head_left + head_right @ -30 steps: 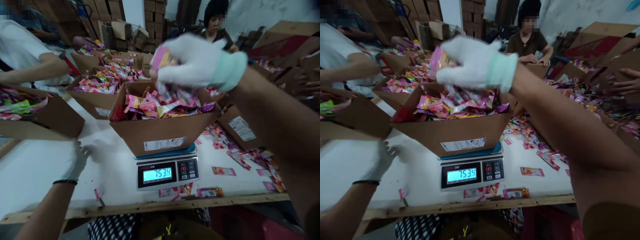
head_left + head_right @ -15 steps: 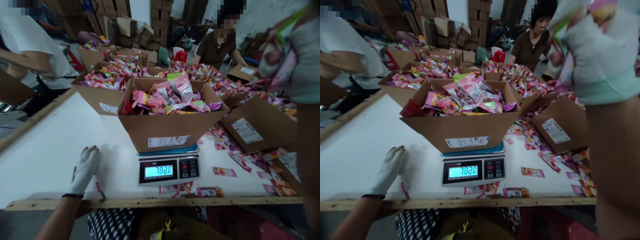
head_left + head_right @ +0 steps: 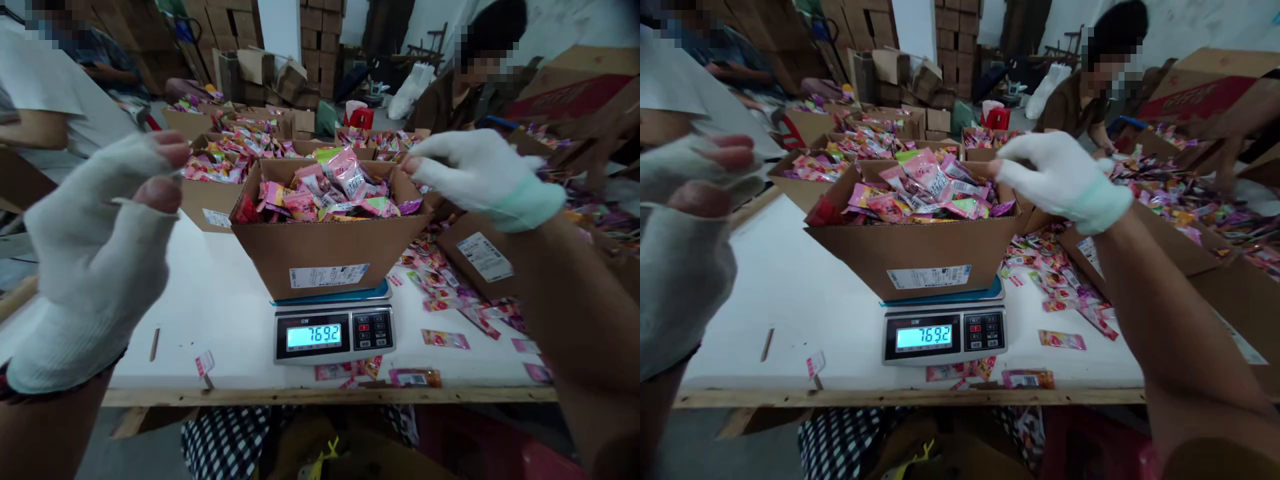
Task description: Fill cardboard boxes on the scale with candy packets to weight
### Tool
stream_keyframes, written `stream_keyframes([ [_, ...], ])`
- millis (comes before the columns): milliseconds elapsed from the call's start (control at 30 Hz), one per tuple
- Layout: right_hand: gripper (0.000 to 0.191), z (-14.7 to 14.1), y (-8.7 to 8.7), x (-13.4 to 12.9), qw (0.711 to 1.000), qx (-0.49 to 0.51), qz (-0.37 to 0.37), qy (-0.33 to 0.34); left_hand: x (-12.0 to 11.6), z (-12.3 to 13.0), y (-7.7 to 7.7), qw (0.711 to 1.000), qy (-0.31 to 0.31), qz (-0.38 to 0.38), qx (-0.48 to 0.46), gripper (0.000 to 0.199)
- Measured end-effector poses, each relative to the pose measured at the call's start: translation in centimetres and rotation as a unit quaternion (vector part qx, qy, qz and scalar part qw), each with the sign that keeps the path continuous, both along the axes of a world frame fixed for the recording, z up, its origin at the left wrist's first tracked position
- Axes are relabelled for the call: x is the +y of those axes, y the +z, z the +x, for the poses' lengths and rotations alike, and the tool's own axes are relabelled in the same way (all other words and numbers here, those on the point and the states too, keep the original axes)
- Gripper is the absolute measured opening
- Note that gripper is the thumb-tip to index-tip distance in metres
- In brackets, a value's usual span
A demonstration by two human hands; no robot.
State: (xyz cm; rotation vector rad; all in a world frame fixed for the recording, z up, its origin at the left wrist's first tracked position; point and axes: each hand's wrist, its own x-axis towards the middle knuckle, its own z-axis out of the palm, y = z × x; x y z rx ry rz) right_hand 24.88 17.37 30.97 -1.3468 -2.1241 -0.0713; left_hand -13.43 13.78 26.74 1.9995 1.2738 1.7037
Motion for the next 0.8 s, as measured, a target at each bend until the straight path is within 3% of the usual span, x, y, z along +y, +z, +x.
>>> stream_keyframes([
  [67, 0.044, -3.8, 0.3, 1.1, 0.998, 0.001, -0.025, 0.05, -0.6, 2.7, 2.2, 0.988, -0.056, 0.061, 0.131, 0.043],
  [133, 0.042, -6.5, 0.0, 2.3, 0.993, 0.002, -0.069, 0.094, -0.9, 5.1, 3.3, 0.968, -0.123, 0.061, 0.211, 0.037],
  [233, 0.031, -8.1, -0.2, 2.9, 0.978, 0.043, -0.136, 0.155, -1.0, 7.7, 3.5, 0.967, -0.19, -0.042, 0.167, 0.023],
  [333, 0.03, -6.6, 0.4, 1.8, 0.955, 0.138, -0.16, 0.208, -0.8, 8.8, 3.3, 0.965, -0.184, -0.187, 0.018, 0.019],
  [367, 0.034, -5.4, 0.4, 1.3, 0.953, 0.168, -0.146, 0.204, -0.6, 8.9, 3.4, 0.959, -0.186, -0.214, 0.003, 0.024],
  [433, 0.04, -2.0, -0.7, 0.5, 0.965, 0.204, -0.089, 0.14, 0.3, 9.1, 3.9, 0.951, -0.221, -0.207, 0.059, 0.04],
  [500, 0.039, 2.5, -3.8, -0.4, 0.983, 0.173, -0.054, 0.033, 1.7, 9.7, 4.7, 0.931, -0.27, -0.162, 0.184, 0.058],
  [567, 0.033, 7.0, -8.6, -1.9, 0.99, 0.092, -0.102, -0.044, 3.1, 10.7, 5.4, 0.892, -0.283, -0.14, 0.324, 0.067],
  [633, 0.022, 10.4, -14.2, -4.2, 0.982, 0.053, -0.167, -0.069, 4.5, 11.8, 5.6, 0.851, -0.213, -0.175, 0.448, 0.065],
  [733, 0.027, 12.3, -21.5, -8.3, 0.98, 0.027, -0.17, -0.102, 6.3, 12.8, 4.9, 0.777, -0.1, -0.251, 0.569, 0.07],
  [767, 0.03, 12.4, -23.2, -9.4, 0.981, 0.026, -0.154, -0.113, 6.7, 12.7, 4.5, 0.766, -0.098, -0.253, 0.583, 0.072],
  [800, 0.033, 12.3, -24.4, -10.3, 0.985, 0.03, -0.122, -0.12, 7.1, 12.5, 4.1, 0.778, -0.111, -0.226, 0.576, 0.074],
])
